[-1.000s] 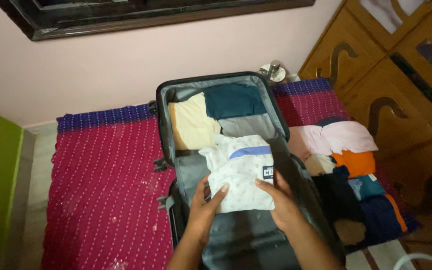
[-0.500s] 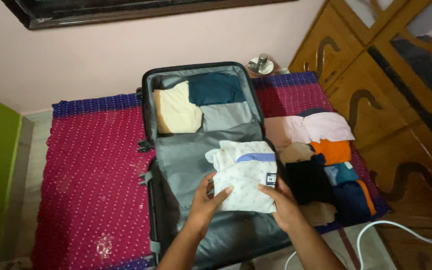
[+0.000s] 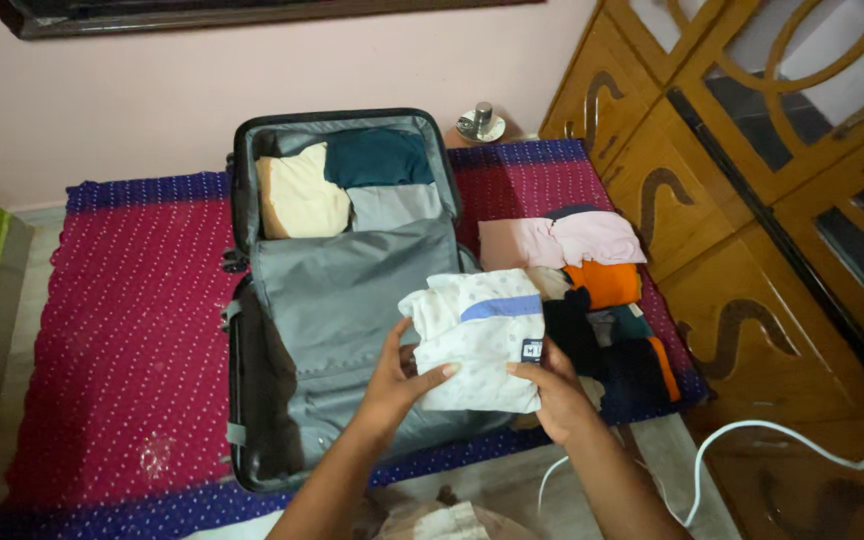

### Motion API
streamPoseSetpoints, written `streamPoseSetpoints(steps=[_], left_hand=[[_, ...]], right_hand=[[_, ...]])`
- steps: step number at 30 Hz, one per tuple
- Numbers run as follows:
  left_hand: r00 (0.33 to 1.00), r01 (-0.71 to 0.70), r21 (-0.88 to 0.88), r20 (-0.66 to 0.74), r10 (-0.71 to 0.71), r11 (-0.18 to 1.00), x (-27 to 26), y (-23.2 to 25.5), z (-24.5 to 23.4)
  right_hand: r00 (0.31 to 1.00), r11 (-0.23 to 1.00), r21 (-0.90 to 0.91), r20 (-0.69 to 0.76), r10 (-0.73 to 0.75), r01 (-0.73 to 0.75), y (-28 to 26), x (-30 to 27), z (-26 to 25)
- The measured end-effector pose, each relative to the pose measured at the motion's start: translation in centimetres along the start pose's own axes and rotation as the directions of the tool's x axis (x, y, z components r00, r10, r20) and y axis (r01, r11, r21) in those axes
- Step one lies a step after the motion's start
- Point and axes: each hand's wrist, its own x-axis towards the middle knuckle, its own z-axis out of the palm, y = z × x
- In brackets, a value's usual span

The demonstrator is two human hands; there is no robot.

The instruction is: The person picks up several folded clothing items, including a yellow shirt and a blue cloth, and places them into an open suitcase on the floor before zipping up a grey interior divider.

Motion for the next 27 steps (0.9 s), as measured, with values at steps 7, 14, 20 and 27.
streamPoseSetpoints(steps=[7, 14, 20, 27], left_hand=[[0.977, -0.209, 0.298, 0.027, 0.211, 0.931, -1.0, 0.3, 2.3], [0.847, -0.476, 0.635, 0.145, 0.511, 0.609, -0.7, 1.6, 2.3], [0.858, -0.417, 0.184, 0.402, 0.318, 0.890, 0.6, 1.2, 1.5], [0.866, -0.106, -0.097, 0.480, 0.140, 0.990, -1.4, 0.5, 1.4]], right_hand=[[0.998, 0.993, 0.113, -0.041, 0.049, -0.044, -0.2, -2.0, -4.5], [0.999, 0.981, 0.195, -0.032, -0.013, 0.019, -1.1, -3.8, -4.7], [0.996, 0.960, 0.270, -0.068, -0.063, 0.079, -1.0, -5.4, -2.6], [0.973, 0.953, 0.257, -0.205, -0.107, 0.159, 0.4, -6.6, -0.9]])
